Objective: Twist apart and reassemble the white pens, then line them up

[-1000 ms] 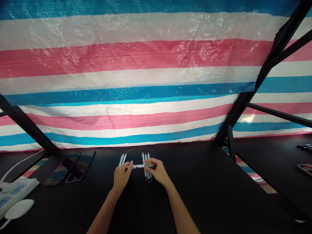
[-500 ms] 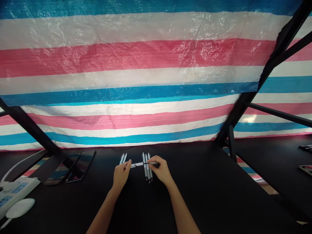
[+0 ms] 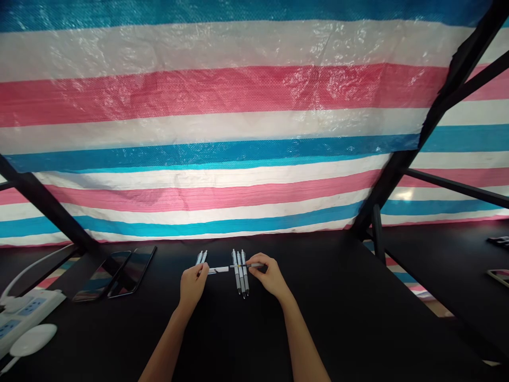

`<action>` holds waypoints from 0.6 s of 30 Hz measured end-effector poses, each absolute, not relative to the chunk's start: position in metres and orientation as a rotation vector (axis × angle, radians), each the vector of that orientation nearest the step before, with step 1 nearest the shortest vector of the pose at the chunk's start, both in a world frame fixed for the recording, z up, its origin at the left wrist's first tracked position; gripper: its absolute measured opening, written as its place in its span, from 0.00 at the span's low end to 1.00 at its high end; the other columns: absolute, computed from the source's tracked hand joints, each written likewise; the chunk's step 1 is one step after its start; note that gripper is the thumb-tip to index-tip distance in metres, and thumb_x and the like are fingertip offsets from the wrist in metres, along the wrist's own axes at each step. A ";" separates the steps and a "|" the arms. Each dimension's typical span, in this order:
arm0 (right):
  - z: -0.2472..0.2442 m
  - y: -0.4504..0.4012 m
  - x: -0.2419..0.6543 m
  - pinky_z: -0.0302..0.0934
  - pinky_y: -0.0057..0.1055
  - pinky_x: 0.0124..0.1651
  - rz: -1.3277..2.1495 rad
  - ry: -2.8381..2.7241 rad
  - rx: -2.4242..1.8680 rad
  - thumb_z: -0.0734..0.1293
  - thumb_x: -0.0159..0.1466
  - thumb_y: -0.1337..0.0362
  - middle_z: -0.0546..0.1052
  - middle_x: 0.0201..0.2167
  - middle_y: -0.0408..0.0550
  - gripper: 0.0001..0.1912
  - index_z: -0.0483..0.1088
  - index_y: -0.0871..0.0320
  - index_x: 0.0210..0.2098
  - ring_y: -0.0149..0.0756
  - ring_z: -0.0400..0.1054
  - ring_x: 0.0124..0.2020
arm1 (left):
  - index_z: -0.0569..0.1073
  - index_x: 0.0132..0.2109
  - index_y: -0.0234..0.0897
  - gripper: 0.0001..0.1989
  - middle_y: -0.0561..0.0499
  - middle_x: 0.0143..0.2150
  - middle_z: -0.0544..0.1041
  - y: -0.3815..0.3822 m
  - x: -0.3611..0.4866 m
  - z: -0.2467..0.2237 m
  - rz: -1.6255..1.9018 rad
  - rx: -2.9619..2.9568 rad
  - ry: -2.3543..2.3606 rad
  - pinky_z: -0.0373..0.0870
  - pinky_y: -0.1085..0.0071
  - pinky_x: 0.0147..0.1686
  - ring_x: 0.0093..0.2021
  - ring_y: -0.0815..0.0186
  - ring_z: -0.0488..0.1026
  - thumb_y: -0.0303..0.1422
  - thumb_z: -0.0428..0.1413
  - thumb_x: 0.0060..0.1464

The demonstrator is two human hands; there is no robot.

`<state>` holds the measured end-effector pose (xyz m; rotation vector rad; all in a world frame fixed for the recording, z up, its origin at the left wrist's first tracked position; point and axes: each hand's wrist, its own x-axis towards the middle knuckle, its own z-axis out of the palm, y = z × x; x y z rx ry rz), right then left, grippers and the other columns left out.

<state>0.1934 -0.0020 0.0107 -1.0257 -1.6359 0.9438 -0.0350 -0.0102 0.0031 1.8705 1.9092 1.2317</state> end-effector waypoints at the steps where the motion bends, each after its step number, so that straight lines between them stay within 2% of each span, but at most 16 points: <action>1: 0.010 -0.002 0.194 0.64 0.33 0.37 0.943 -1.633 -1.027 0.66 0.56 0.63 0.73 0.34 0.48 0.06 0.75 0.57 0.31 0.37 0.69 0.36 | 0.49 0.16 0.38 0.19 0.57 0.14 0.50 -0.010 -0.036 0.004 1.235 1.861 1.918 0.47 0.72 0.20 0.16 0.72 0.52 0.36 0.43 0.53; 10: 0.010 -0.001 0.194 0.63 0.33 0.38 0.932 -1.627 -1.009 0.66 0.56 0.65 0.73 0.33 0.48 0.05 0.74 0.58 0.30 0.37 0.69 0.36 | 0.48 0.17 0.38 0.19 0.57 0.14 0.51 -0.010 -0.037 0.005 1.245 1.846 1.954 0.47 0.72 0.21 0.16 0.72 0.52 0.37 0.42 0.53; 18: 0.011 -0.002 0.192 0.63 0.33 0.39 0.919 -1.625 -1.003 0.67 0.56 0.63 0.74 0.32 0.47 0.05 0.73 0.58 0.30 0.38 0.69 0.36 | 0.48 0.18 0.38 0.19 0.57 0.14 0.50 -0.009 -0.037 0.003 1.233 1.850 1.917 0.47 0.72 0.21 0.16 0.72 0.52 0.38 0.42 0.53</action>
